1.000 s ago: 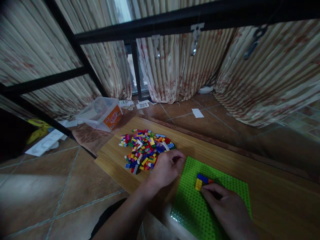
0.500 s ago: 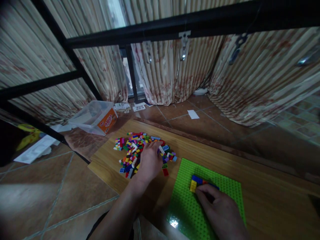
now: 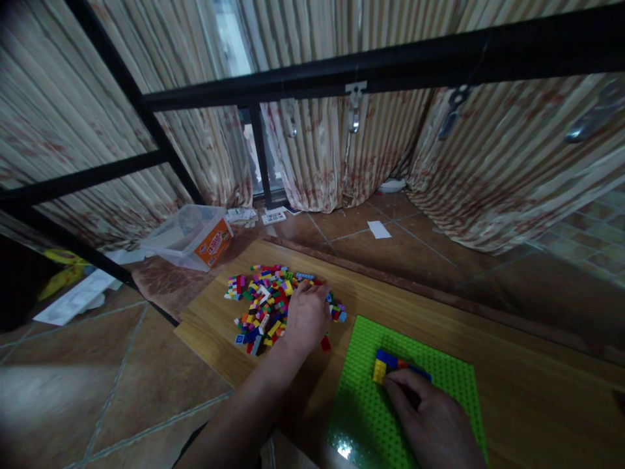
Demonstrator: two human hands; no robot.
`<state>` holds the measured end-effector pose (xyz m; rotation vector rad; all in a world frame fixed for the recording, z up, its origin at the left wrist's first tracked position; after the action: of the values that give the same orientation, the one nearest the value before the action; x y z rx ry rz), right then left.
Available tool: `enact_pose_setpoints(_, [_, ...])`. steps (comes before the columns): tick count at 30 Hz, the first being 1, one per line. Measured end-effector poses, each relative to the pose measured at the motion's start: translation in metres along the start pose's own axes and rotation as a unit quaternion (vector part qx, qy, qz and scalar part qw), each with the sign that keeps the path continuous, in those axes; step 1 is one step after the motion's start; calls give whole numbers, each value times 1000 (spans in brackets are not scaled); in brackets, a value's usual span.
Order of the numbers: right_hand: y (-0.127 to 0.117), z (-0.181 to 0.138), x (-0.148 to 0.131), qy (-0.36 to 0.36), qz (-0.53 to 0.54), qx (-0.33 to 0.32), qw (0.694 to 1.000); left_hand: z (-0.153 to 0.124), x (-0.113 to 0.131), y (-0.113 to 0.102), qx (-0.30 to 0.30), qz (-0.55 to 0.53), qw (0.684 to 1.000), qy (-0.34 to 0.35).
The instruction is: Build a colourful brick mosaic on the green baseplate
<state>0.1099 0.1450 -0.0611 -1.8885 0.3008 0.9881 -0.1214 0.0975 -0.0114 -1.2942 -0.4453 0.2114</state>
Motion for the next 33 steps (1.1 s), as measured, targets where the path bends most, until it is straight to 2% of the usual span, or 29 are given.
enact_pose_setpoints(6, [1,2,4,-6,2,11,1000,-16,1,-4,-5,-45,999,-21])
enact_pose_setpoints(8, [1,2,4,-18,3,13,1000,-22,-3,-8,4,-127,991,-36])
enact_pose_setpoints(10, [1,1,3,-31,3,19,999,-26,-8,-10,-8,-256,965,-53])
enact_pose_setpoints(12, [1,0,0,-45,5,24,999,-29,-10,-8,-53,-416,904,-82])
enact_pose_setpoints(15, [0,-2,-4,-59,6,30,998,-32,-6,-4,-139,-626,757,-130])
enact_pose_setpoints(17, [-1,-3,-8,-66,9,34,997,-35,0,-3,-174,-703,675,-142])
enact_pose_setpoints(18, [-1,-4,-9,-67,13,39,997,-36,3,-3,-188,-725,647,-142])
enact_pose_setpoints(20, [-4,-5,-14,-68,26,59,996,-39,8,-2,-212,-747,612,-147])
enact_pose_setpoints(22, [-9,-8,-20,-68,50,95,992,-42,14,0,-231,-753,597,-153])
enact_pose_setpoints(26, [-11,-17,-36,-99,125,154,975,-47,27,6,-253,-746,594,-162])
enact_pose_setpoints(33, [0,-23,-50,-196,180,135,954,-56,54,12,-267,-742,592,-165])
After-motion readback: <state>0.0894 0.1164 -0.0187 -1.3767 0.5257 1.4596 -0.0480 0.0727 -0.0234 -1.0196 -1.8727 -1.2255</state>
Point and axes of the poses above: each hand's wrist, its own z-axis towards the middle knuckle, its own y-axis out of the palm, x = y × z, the point moved 4 cm from there along z, towards the middle knuckle, and after that the axes turned 8 degrees about z, right-handed, at the moved point
